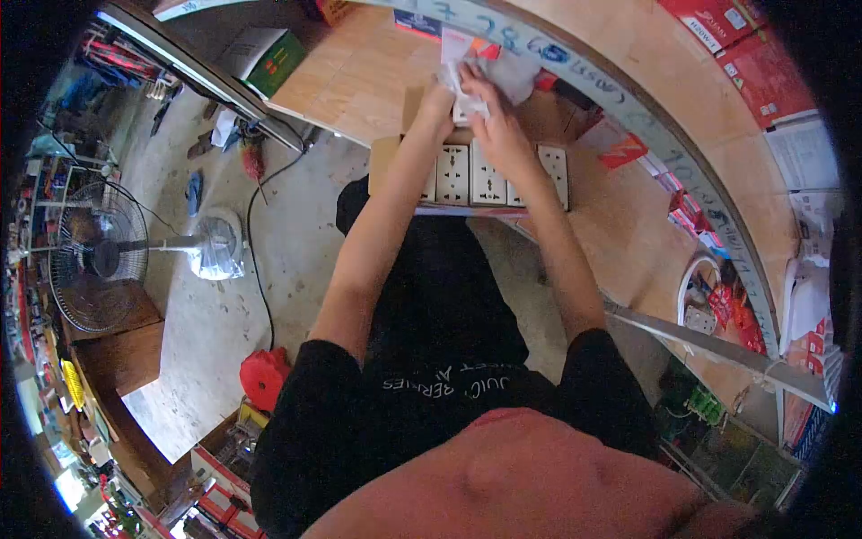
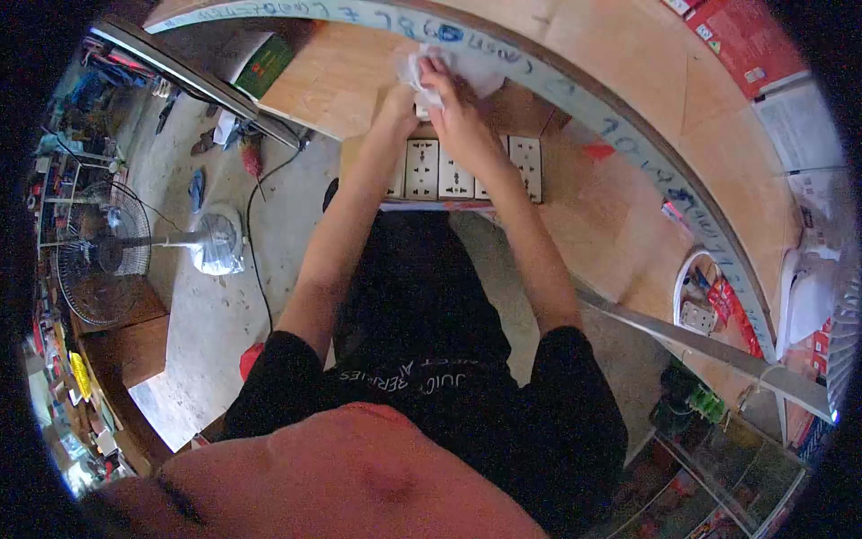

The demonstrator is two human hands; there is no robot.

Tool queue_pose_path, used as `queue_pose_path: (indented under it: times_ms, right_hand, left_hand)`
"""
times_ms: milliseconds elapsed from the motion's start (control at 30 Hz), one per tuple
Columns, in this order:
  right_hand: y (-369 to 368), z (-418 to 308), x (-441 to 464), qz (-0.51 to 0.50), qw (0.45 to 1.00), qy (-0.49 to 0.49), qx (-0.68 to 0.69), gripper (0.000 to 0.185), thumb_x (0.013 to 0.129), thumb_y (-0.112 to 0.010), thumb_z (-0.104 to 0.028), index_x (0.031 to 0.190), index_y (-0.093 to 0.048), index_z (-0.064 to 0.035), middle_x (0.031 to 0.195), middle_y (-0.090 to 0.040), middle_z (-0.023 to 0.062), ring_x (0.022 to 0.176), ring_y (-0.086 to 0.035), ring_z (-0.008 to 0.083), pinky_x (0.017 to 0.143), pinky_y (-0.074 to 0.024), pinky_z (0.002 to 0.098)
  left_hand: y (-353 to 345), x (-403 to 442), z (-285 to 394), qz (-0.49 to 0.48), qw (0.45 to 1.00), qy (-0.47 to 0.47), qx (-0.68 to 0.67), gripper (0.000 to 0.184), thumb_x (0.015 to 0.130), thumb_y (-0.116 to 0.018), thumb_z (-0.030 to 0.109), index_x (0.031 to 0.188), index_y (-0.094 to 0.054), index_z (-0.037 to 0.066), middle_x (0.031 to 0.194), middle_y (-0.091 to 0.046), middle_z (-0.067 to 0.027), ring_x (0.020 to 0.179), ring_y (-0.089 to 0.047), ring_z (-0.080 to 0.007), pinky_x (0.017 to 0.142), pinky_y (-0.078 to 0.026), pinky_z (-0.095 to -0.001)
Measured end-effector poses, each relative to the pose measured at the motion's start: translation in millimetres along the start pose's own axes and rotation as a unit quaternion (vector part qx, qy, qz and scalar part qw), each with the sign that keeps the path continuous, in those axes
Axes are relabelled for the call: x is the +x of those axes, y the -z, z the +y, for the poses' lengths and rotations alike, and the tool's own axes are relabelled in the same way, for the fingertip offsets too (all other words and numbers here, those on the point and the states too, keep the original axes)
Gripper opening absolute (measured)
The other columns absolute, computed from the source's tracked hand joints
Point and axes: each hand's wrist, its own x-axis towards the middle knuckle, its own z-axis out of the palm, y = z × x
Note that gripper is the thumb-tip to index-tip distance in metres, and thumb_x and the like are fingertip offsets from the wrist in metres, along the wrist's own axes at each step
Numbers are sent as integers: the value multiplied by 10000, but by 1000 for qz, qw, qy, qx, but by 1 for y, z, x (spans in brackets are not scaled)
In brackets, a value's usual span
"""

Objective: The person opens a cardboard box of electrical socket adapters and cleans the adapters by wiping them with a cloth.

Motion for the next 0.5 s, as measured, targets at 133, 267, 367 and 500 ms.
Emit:
queue_pose_path:
  times_ms: [133, 267, 367, 500]
  right_hand:
    - [-7, 6, -11, -31, 999, -11, 38, 432, 864, -609, -123, 1250, -429, -56, 1424, -373, 188, 1365, -275, 325, 1082, -257, 419]
    - [-3, 26, -8, -50, 981, -77, 171, 327, 892, -567, -153, 1204, -543, -57, 1421, -389, 160, 1342, -329, 268, 1074, -270, 386]
    - [-9, 31, 9, -29, 987, -118, 108, 356, 858, -583, -113, 1202, -529, -44, 1442, -354, 165, 1307, -371, 256, 1057, -291, 376]
    - [-30, 38, 26, 87, 996, -20, -16, 466, 795, -662, -157, 1201, -456, -57, 1149, -554, 173, 1135, -492, 343, 984, -359, 405]
  left_hand:
    - [15, 15, 8, -54, 996, 49, 48, 414, 960, -442, 410, 1060, -581, 33, 961, -639, -95, 807, -628, -205, 697, -536, -335]
    - [13, 20, 2, -117, 990, 65, -32, 578, 929, -374, 568, 1141, -544, 58, 986, -637, -122, 825, -643, -220, 723, -556, -334]
    - [17, 29, 0, -94, 988, 105, -61, 537, 991, -232, 450, 1188, -538, 55, 1019, -638, -135, 938, -622, -245, 843, -510, -378]
    - [0, 0, 16, -54, 997, 49, -21, 510, 991, -260, 443, 1209, -521, 63, 1052, -631, -120, 943, -619, -245, 868, -497, -382]
